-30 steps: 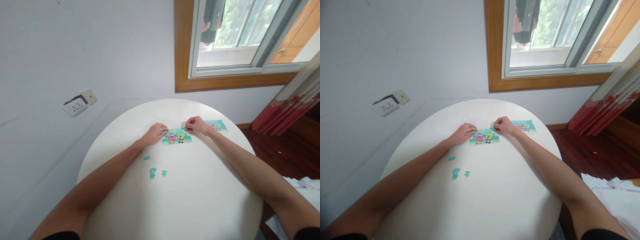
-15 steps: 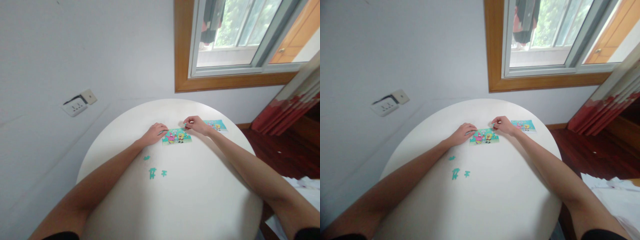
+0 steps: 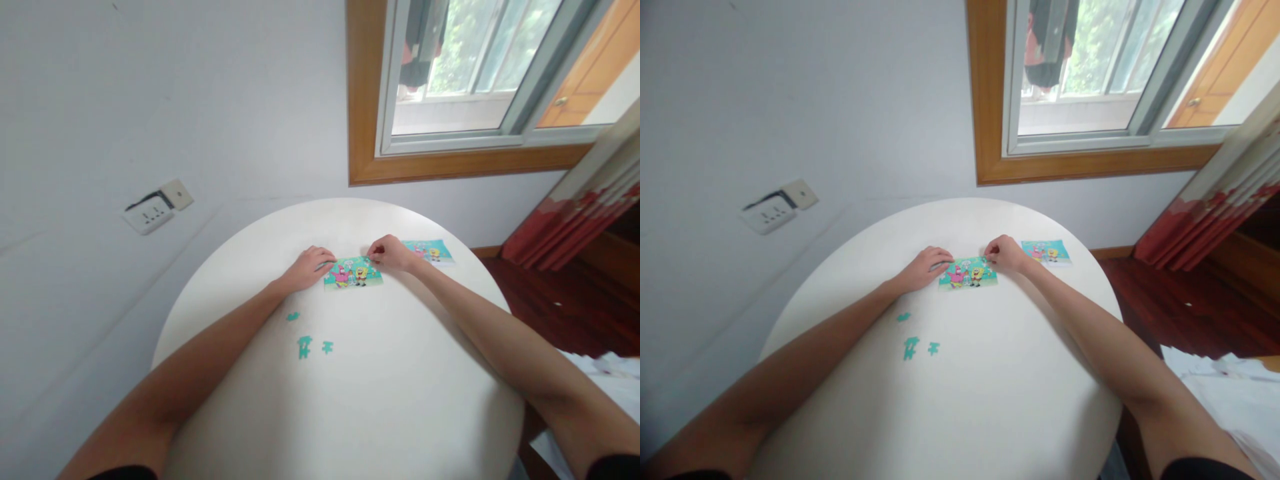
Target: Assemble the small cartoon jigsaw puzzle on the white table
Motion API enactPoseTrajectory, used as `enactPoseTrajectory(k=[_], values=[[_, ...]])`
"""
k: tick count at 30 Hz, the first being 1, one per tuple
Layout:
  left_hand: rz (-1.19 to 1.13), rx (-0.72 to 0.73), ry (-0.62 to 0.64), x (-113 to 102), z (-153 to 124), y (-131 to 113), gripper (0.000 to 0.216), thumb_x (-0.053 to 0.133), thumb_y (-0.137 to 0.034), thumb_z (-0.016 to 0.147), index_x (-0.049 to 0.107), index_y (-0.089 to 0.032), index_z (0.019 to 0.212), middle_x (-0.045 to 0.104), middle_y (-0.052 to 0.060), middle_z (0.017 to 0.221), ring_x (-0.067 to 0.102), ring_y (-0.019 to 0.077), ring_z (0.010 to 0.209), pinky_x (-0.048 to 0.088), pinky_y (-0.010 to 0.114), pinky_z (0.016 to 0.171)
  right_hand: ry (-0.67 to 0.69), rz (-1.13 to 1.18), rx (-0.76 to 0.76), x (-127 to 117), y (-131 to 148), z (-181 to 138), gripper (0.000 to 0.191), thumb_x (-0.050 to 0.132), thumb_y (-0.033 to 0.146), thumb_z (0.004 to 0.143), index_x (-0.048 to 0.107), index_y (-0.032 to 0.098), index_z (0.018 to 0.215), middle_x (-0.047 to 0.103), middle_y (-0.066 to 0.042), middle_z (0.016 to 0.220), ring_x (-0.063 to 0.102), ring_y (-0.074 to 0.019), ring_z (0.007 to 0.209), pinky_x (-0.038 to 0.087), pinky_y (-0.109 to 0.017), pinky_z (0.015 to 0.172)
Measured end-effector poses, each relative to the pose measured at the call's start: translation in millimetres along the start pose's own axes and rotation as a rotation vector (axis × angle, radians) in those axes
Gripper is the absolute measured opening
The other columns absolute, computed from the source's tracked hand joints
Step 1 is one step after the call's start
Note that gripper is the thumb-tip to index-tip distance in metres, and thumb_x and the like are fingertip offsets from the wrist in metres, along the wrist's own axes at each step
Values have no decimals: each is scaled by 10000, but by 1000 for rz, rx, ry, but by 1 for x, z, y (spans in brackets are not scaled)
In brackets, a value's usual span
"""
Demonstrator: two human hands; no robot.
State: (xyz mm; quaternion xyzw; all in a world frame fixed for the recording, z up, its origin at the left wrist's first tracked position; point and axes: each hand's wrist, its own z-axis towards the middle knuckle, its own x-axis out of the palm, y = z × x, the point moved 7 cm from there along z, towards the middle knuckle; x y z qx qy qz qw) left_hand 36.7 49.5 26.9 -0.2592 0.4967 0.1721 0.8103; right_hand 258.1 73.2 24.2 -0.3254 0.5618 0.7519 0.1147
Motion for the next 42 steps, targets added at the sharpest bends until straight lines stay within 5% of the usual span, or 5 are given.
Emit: enactPoseTrajectory(k=[17,24,33,38,42], values=[[-22,-1,-4,2,0,3,300,460,-360,1001,696,-238,1140,676,80,1141,582,227,1088,428,425,993,-21,-265,-31,6,2,-2,62,691,170,715,751,157,707,692,-23,646,570,-125,590,397,-227,573],[-19,6,0,0,0,1,307,455,-364,1004,697,-233,1139,676,82,1140,583,228,1077,434,422,986,-103,-352,-120,-10,12,-2,295,540,46,715,793,163,814,726,-43,789,584,-137,677,428,-220,668],[-10,6,-2,2,0,3,304,451,-365,1008,693,-238,1141,676,75,1137,586,222,1084,432,412,987,11,-375,-136,0,19,-5,366,494,-16,665,803,168,736,721,-62,846,628,-156,749,461,-218,733],[-7,-7,0,1,0,1,301,460,-370,1004,696,-237,1137,672,76,1147,580,226,1090,430,414,994,-56,-321,-243,5,62,-20,332,497,-10,728,778,152,805,693,-75,856,610,-161,742,457,-246,730],[-15,-1,-11,0,0,0,292,471,-349,997,701,-225,1126,674,80,1136,579,228,1086,435,416,994,165,-226,-460,51,121,-58,224,568,64,822,746,174,901,701,-67,924,620,-166,828,455,-264,780]])
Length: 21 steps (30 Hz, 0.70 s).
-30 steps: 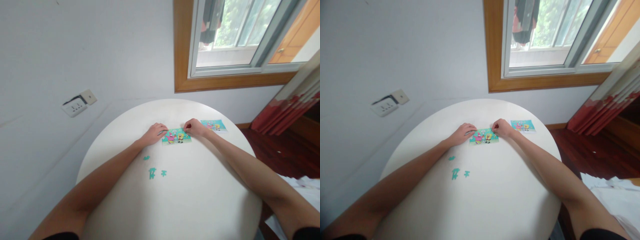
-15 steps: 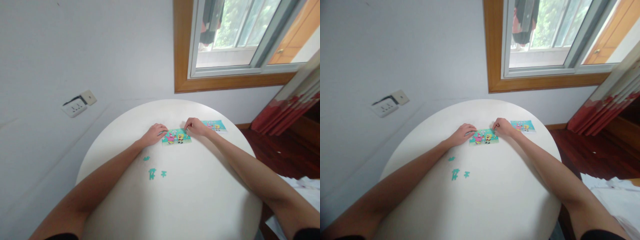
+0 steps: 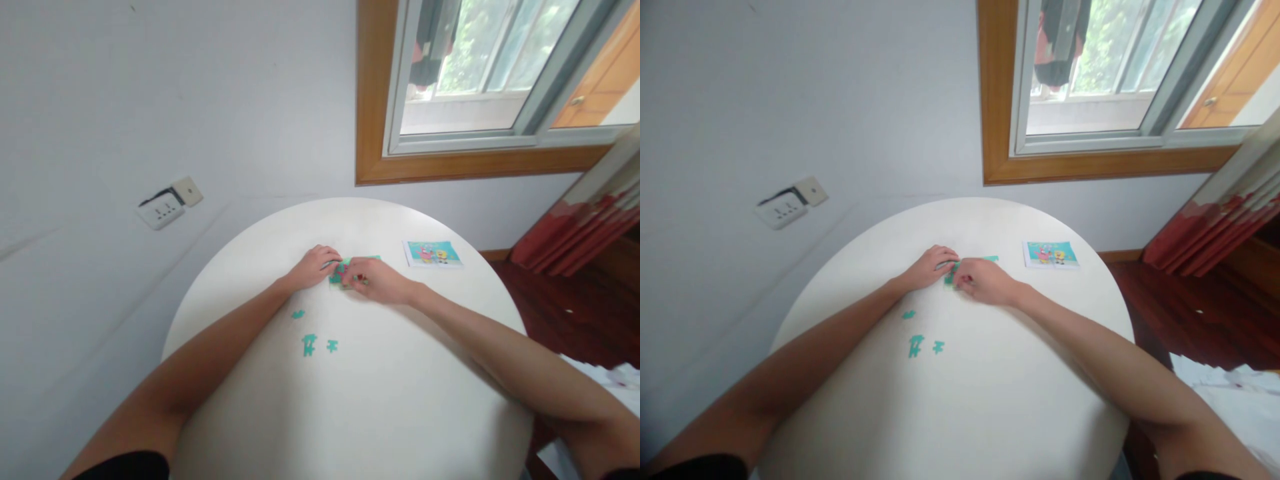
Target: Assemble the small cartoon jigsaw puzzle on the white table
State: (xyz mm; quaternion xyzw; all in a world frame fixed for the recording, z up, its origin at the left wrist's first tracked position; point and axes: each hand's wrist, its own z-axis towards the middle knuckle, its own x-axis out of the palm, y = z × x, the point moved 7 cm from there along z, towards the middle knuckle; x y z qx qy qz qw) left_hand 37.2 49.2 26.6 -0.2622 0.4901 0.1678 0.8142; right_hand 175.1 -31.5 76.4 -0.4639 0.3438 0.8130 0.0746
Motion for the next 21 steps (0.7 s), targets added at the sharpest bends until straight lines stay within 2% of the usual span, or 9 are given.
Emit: enactPoseTrajectory(k=[3,6,8,10,12,15,21], values=[[0,1,-9,1,0,0,290,472,-351,999,702,-222,1118,675,77,1132,578,225,1085,436,413,995,184,3,-113,33,49,-9,134,604,142,874,715,182,937,697,-62,967,624,-171,886,447,-269,787],[-3,-2,-15,0,-1,0,290,474,-354,1002,701,-221,1123,674,75,1136,576,223,1086,437,409,998,283,-64,-103,54,72,-17,114,649,282,903,694,178,908,680,-63,977,623,-187,919,436,-275,760],[-5,-1,-15,0,-1,-1,286,476,-354,1002,699,-222,1123,673,72,1139,575,223,1086,437,409,999,333,-132,-48,63,74,-20,165,680,333,890,682,168,891,670,-75,983,622,-201,925,430,-280,740],[-5,2,-15,-1,-1,-2,284,476,-352,1003,699,-221,1120,671,72,1141,575,224,1087,437,409,1001,371,-176,-10,70,74,-22,132,676,293,891,671,162,907,663,-83,996,622,-206,932,427,-282,734],[-4,5,-15,-2,-1,-2,283,476,-350,1003,698,-218,1116,671,74,1140,576,224,1085,440,409,998,390,-186,-18,73,76,-24,77,647,221,897,660,161,945,656,-87,1025,619,-208,953,429,-283,746],[0,14,-17,-2,-1,-2,283,475,-346,1003,697,-210,1113,671,78,1137,579,223,1080,442,408,993,406,-190,-58,74,82,-25,102,634,146,866,640,152,968,646,-100,1059,609,-213,975,429,-281,761],[7,20,-10,-2,0,-2,286,471,-343,1005,698,-206,1113,673,79,1136,583,223,1067,440,407,986,464,-32,-56,74,80,-28,149,651,73,800,620,167,912,665,-40,909,590,-158,828,388,-245,694]])
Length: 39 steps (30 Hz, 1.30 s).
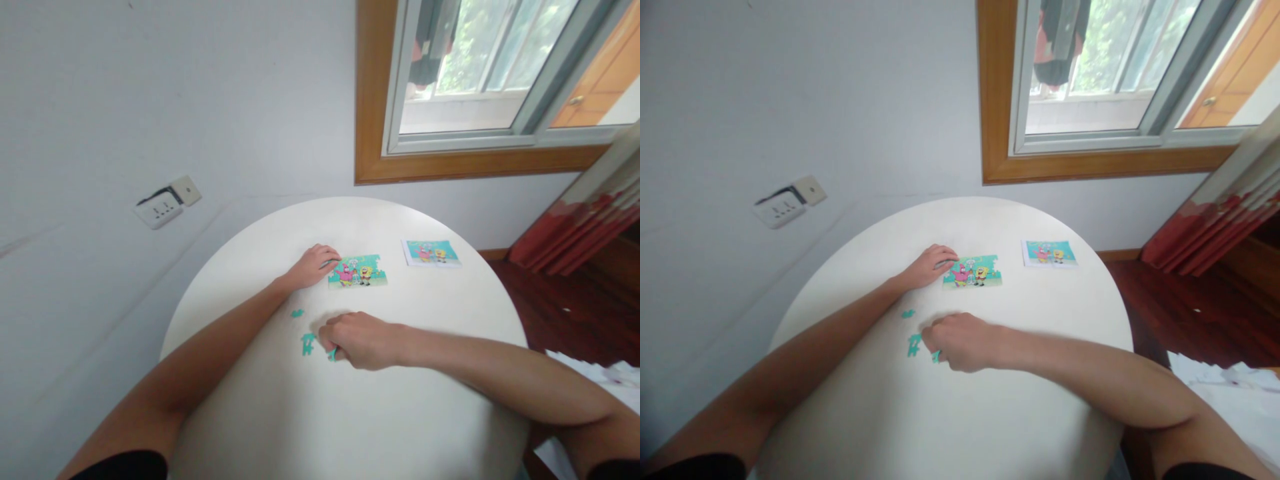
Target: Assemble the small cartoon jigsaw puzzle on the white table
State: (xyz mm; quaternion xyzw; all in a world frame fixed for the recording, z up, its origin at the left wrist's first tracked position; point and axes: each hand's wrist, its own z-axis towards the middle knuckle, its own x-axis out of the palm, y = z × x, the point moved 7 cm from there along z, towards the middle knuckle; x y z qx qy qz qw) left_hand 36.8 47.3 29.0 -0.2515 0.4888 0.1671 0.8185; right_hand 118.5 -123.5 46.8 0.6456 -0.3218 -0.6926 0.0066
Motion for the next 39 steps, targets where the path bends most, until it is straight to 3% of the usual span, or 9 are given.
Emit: enactPoseTrajectory(k=[3,6,12,17,23,33,39], values=[[-1,-9,4,0,-1,0,292,466,-348,1007,697,-210,1122,671,79,1144,579,224,1074,437,408,989,-28,148,21,-9,-13,1,186,640,29,777,642,172,897,658,-3,815,557,-121,730,366,-218,652],[3,-20,12,2,-1,3,297,465,-359,1007,694,-220,1133,669,75,1153,575,224,1085,432,411,992,-166,286,61,-33,-40,-1,127,607,42,787,668,147,825,633,6,726,525,-103,658,375,-207,627],[10,-10,17,5,0,6,298,456,-359,1010,689,-223,1138,669,74,1148,577,222,1084,429,414,983,-492,484,427,-88,-147,-32,64,615,114,729,679,120,733,639,-5,617,564,-116,587,417,-212,568],[7,-18,26,5,0,7,305,450,-366,1012,685,-222,1143,665,77,1160,577,224,1090,429,416,988,-523,479,610,-95,-207,-58,89,621,125,668,711,121,667,658,-26,569,586,-130,551,424,-223,542],[3,-16,27,3,0,5,310,448,-364,1011,686,-221,1147,667,81,1155,580,225,1088,429,415,989,-458,466,667,-84,-223,-61,118,657,179,637,747,114,676,691,-42,601,581,-131,557,412,-229,537],[-6,-22,24,2,0,3,310,452,-362,1007,690,-223,1148,672,85,1149,583,226,1081,431,423,985,-411,510,626,-77,-223,-54,103,671,177,630,736,110,672,663,-23,575,576,-123,547,450,-233,561],[1,-23,23,3,0,4,306,452,-365,1009,689,-228,1144,669,82,1149,583,222,1087,432,411,988,-402,360,667,-81,-218,-54,101,674,157,660,751,112,709,675,-20,602,585,-127,572,442,-227,569]])
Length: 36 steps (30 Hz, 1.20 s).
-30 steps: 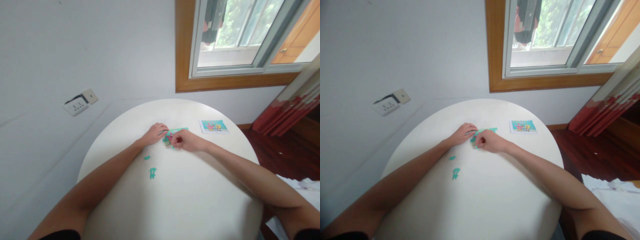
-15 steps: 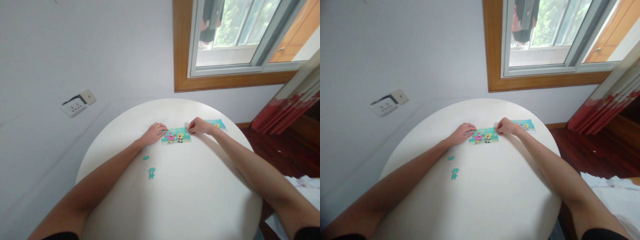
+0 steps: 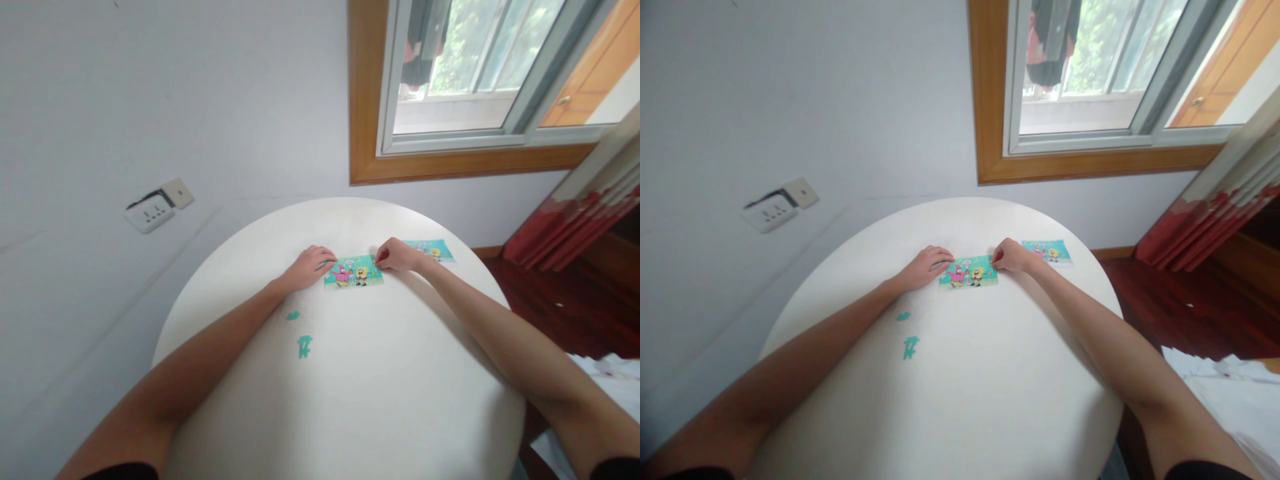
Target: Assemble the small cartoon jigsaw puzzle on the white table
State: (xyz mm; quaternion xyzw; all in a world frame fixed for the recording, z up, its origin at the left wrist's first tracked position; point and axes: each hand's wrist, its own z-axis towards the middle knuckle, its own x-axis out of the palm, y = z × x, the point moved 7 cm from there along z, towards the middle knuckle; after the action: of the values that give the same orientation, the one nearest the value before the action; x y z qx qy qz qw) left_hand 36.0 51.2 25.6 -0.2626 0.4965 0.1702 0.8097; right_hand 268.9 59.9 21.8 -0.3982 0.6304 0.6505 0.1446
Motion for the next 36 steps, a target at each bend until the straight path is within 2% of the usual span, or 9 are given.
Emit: enactPoseTrajectory(k=[4,11,16,20,23,27,29,32,36], values=[[6,13,-4,0,0,0,308,451,-361,1010,688,-214,1140,668,85,1150,580,221,1090,429,411,992,-43,-91,-23,-1,3,1,108,698,169,666,758,115,738,694,-32,649,589,-133,603,426,-229,569],[8,15,-8,2,-1,3,303,449,-361,1012,685,-221,1141,668,77,1158,577,219,1094,427,404,993,-68,-84,6,-3,3,0,118,687,207,704,744,105,717,646,-16,586,550,-123,573,403,-236,564],[6,7,-1,2,-1,3,304,451,-367,1010,684,-225,1145,667,78,1158,577,222,1096,426,413,993,-78,-155,-11,-3,6,-2,77,705,184,694,734,116,714,656,-19,634,541,-119,603,385,-224,562],[0,0,-4,1,0,1,300,458,-367,1006,685,-230,1146,666,78,1157,577,223,1094,427,416,992,-170,-205,-93,-2,31,-10,68,664,158,750,724,125,749,660,-25,672,540,-118,617,376,-222,580],[-2,0,-10,1,0,-1,291,463,-359,1003,691,-235,1133,670,73,1142,578,222,1089,430,410,992,-167,-175,-342,21,76,-31,103,619,151,822,721,139,823,670,-32,743,555,-128,669,409,-231,657],[5,-5,-18,1,-1,-3,278,475,-350,998,693,-231,1122,669,67,1139,575,220,1094,430,405,1002,36,-194,-791,82,138,-82,216,543,144,915,712,165,1048,668,-94,1044,596,-175,949,446,-280,861],[4,-8,-22,0,-1,-4,281,477,-351,999,692,-222,1125,666,69,1146,569,220,1095,429,404,1005,126,-248,-920,110,153,-103,329,490,128,941,663,190,1214,623,-111,1179,582,-180,1020,451,-285,878],[-2,-9,-19,-1,-1,-6,285,476,-353,1001,694,-218,1126,664,73,1145,567,221,1088,432,406,1002,196,-379,-998,137,160,-119,431,455,96,940,589,203,1335,561,-129,1263,561,-198,1067,451,-307,898],[-11,-11,-20,-3,-1,-8,280,477,-346,999,697,-227,1126,666,71,1142,570,222,1083,433,412,1001,196,-536,-937,144,155,-114,423,490,64,902,595,177,1296,565,-135,1184,550,-223,1055,459,-323,855]])
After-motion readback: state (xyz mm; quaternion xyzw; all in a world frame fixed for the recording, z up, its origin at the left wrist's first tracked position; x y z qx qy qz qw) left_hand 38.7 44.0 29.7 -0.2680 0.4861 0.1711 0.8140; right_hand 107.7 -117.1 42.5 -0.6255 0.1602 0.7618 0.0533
